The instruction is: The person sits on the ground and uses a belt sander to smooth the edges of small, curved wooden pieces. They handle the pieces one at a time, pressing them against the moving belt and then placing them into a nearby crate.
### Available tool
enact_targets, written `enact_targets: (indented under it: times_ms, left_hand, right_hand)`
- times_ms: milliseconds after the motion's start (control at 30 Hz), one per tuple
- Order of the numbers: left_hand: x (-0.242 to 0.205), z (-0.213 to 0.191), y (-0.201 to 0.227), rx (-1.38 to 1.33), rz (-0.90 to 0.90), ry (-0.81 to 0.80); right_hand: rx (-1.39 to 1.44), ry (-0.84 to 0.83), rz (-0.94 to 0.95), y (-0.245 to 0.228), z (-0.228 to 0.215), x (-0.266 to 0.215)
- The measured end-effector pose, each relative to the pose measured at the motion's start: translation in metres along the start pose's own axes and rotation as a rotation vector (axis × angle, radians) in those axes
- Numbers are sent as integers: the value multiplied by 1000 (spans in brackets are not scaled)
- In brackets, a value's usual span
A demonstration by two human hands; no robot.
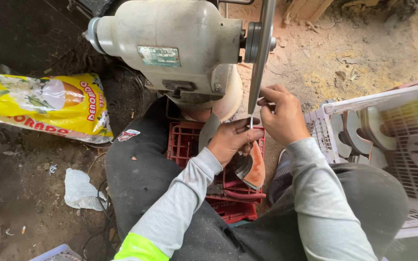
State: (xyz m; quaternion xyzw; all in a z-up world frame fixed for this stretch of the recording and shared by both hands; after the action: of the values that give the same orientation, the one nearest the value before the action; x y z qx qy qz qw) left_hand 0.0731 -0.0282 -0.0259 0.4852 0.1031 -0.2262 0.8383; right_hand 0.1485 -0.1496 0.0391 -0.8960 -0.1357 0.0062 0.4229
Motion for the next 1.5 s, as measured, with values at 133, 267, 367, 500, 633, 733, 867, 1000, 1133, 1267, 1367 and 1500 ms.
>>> enact_targets:
  times_ms: [133, 267, 367, 500, 633, 733, 867, 1000, 1133, 1267, 1367, 1500]
  left_hand:
    - [5, -3, -3, -52, -27, -21]
    - [-11, -6, -18, 51, -21, -54]
    - [-47, -1, -29, 136, 6, -84]
    - [-102, -6, 11, 889, 412, 100]
    - [-124, -8, 31, 1107, 382, 113]
    - [-126, 0, 43, 1244, 399, 54]
    - [-116, 8, 38, 1349, 411, -23]
    - [-90, -4, 44, 1159, 458, 277]
    - [-60, 11, -14, 761, 46, 190]
    - [-35, 35, -25, 673, 154, 164]
    - [-19, 26, -40, 386, 21, 198]
    - [-6, 13, -51, 66, -47, 74]
  right_hand:
    - [-11, 54, 13, 0, 1, 3]
    - [-37, -26, 22, 3, 6, -14]
    - [46, -281, -17, 8, 4, -32]
    - [298, -607, 107, 15, -15, -55]
    - [307, -596, 421, 21, -31, -64]
    - [160, -679, 246, -3, -20, -62]
    - [-148, -834, -29, -17, 1, -74]
    - [-118, -696, 260, 16, -21, -67]
    - [-233, -425, 424, 43, -38, -60]
    - [-221, -166, 373, 39, -19, -54]
    - [-304, -90, 224, 26, -9, -50]
    - [71, -167, 261, 31, -5, -45]
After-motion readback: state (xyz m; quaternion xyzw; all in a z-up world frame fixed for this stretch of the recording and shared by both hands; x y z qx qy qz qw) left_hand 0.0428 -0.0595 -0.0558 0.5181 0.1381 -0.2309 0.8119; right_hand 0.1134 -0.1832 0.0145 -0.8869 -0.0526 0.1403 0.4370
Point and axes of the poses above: each hand's wrist, its own x-axis towards the middle knuckle, its own z-axis out of the palm, y = z × x, the point moved 8 cm from there along x, towards the middle knuckle, and after that the axes turned 11 degrees about -x, right-handed, at the moved point
